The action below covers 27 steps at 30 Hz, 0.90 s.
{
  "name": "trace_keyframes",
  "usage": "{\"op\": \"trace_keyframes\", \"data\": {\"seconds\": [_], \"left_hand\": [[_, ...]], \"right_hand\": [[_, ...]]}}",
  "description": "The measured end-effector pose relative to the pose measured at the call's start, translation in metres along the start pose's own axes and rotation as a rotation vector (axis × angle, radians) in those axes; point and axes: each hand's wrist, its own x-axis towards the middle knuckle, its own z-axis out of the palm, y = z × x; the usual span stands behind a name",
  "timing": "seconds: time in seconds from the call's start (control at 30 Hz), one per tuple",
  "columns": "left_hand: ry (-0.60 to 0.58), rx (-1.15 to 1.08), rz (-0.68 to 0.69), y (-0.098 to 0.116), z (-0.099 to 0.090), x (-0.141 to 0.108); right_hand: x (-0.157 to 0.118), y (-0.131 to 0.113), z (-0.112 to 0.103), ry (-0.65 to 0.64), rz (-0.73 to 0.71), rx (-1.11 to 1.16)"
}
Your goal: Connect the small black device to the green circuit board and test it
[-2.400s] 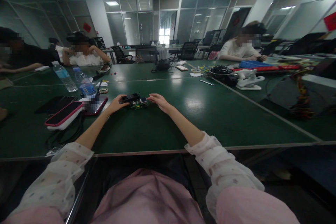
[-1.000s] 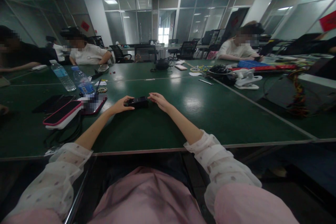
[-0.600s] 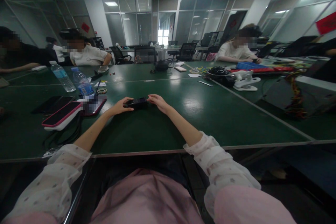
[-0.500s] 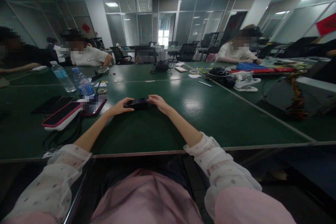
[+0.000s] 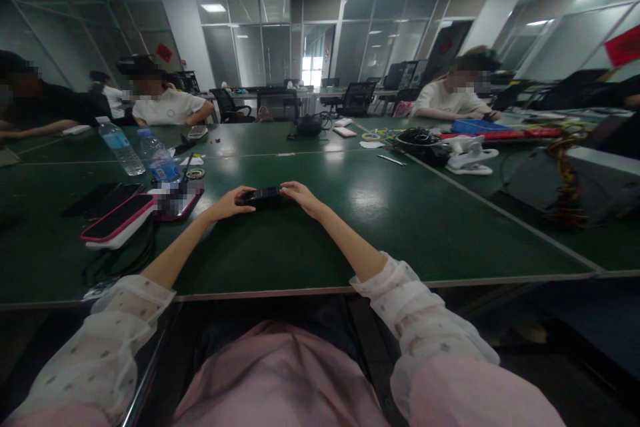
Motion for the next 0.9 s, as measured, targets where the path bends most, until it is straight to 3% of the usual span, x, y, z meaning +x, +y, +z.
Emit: {"op": "trace_keyframes", "data": {"seconds": [0.37, 0.9], "left_hand": [[0.062, -0.088, -0.071, 0.002, 0.001, -0.002], [0.109, 0.006, -0.045, 0.000, 0.000, 0.000]], "right_hand": [[-0.002, -0.002, 0.001, -0.002, 0.007, 0.001], [-0.004, -0.009, 0.005, 0.014, 0.017, -0.011]]}}
